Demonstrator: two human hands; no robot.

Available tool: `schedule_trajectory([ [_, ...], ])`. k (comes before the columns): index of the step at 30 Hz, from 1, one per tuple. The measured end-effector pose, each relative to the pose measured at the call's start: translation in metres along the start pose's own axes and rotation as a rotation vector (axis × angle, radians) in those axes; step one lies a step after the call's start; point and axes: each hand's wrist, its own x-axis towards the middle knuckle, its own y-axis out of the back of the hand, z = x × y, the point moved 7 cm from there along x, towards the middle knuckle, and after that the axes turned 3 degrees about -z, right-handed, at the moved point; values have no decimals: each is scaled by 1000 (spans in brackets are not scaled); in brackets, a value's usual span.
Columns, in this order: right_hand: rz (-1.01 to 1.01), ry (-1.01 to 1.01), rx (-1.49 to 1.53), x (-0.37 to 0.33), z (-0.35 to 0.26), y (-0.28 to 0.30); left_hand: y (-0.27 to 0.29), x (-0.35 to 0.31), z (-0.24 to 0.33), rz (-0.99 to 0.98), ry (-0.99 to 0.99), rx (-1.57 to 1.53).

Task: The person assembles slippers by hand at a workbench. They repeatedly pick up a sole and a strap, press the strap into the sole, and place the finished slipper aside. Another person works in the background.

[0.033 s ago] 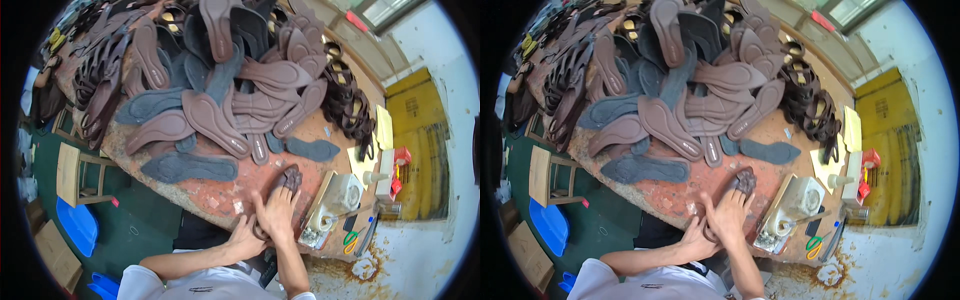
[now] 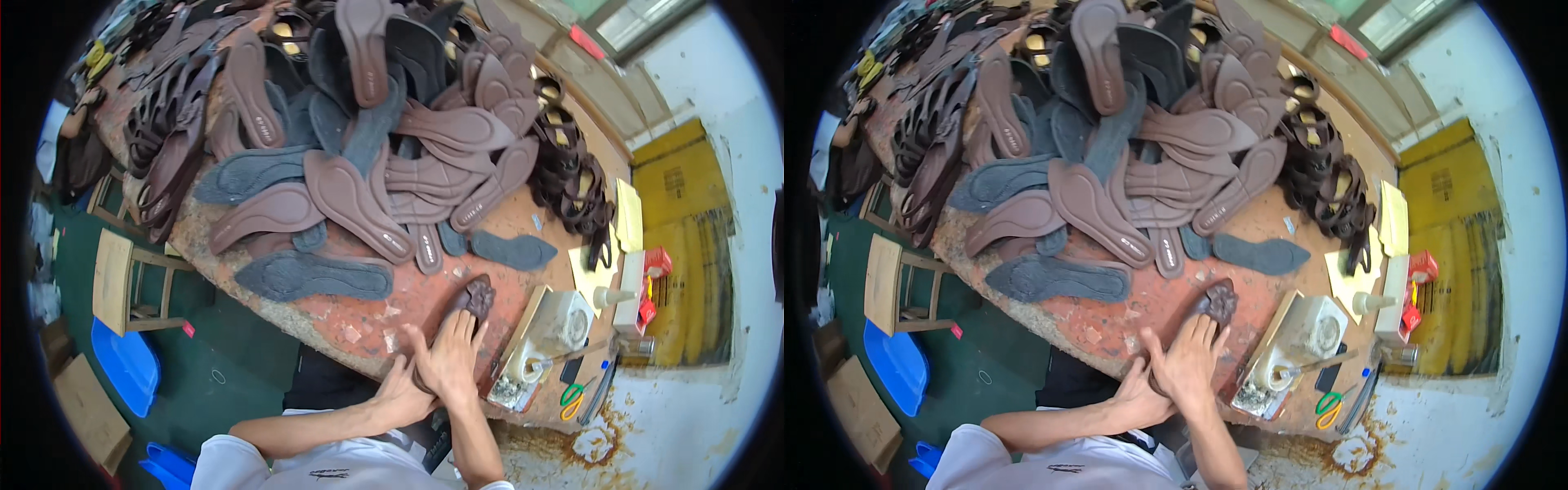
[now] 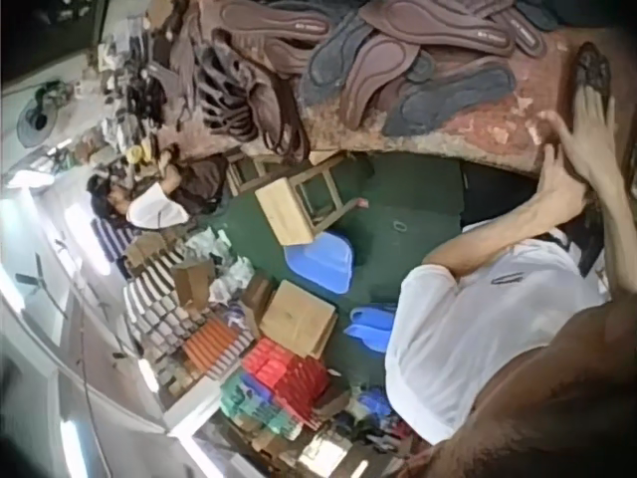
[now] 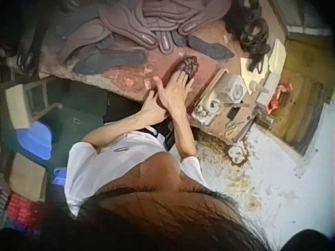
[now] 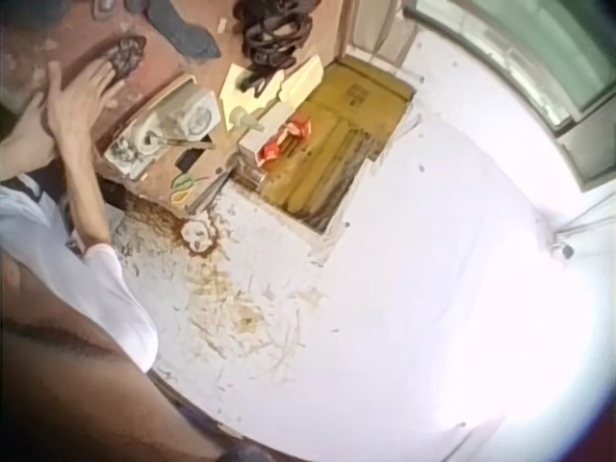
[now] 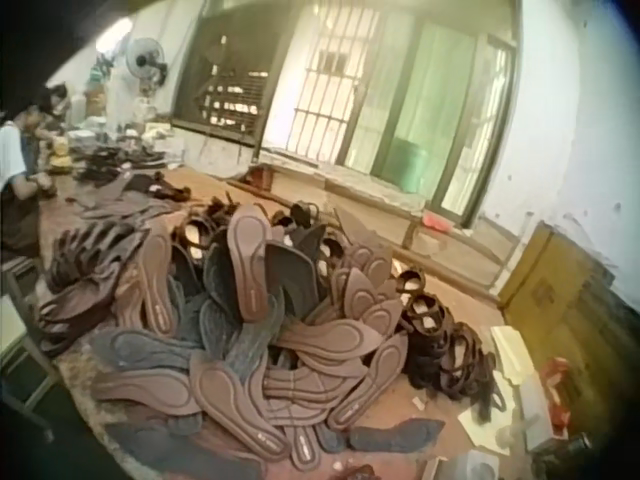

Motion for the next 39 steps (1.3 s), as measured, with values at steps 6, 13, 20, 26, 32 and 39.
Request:
schedule_trajectory([
  [6,-258,-268,4,31,10,-6,14,3,10,22,-35,164],
  [13,258,283,1122,-18,12,95,208,-71,-31,660,-190,132],
  [20,475,22,975,107,75,97,454,-118,-247,1043,167,533],
  [26,278,-442,641,255,97,26,412,-188,-350,705,476,456],
  [32,614,-414,1364,218,89,32,395,-241,-312,695,729,486],
  [39,668,-121,2136,145,91,73,316,-43,-90,892,154,180],
])
